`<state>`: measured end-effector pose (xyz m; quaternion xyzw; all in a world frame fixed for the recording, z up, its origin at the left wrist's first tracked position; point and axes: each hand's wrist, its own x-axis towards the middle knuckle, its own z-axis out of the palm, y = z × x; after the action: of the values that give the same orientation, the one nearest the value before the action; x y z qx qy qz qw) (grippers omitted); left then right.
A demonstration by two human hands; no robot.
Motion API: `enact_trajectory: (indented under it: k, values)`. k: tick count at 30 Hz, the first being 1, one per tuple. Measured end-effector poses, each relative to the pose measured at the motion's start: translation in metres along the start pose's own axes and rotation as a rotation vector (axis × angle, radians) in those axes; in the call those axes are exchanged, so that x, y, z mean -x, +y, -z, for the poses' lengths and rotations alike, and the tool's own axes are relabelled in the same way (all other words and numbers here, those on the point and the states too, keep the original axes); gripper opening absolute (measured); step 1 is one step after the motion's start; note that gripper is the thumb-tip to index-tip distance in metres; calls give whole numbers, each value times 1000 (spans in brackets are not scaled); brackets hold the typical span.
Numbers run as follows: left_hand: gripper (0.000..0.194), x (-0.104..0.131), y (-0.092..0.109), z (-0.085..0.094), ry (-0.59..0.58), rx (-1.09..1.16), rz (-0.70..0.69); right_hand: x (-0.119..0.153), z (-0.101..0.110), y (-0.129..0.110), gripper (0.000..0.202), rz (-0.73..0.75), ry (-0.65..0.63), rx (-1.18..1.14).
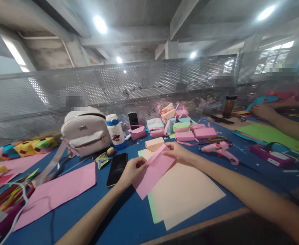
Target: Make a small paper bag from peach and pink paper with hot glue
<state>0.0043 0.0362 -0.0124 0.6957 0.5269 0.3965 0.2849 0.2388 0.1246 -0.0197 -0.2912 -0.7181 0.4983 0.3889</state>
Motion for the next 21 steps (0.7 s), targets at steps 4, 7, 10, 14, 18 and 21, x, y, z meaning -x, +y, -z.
enact_trajectory:
  k: [4, 7, 10, 14, 18, 21]
  values:
    - [26, -4, -7, 4, 70, 94, 47, -8, 10, 10, 40, -3, 139, -75]
    - [27, -9, -13, 13, 195, 155, 74, -10, 14, 11, 42, -12, 198, -124]
    - [31, -13, -17, 20, 311, 221, 89, -8, 13, 8, 43, -32, 179, -161]
    - [40, -12, -19, 21, 354, 293, 106, -5, 12, 9, 35, -71, 140, -163]
    - [46, -10, -17, 19, 328, 325, 123, -8, 17, 17, 24, -117, 142, -132]
    - [46, -9, -12, 21, 344, 324, 105, -12, 19, 23, 25, -126, 150, -129]
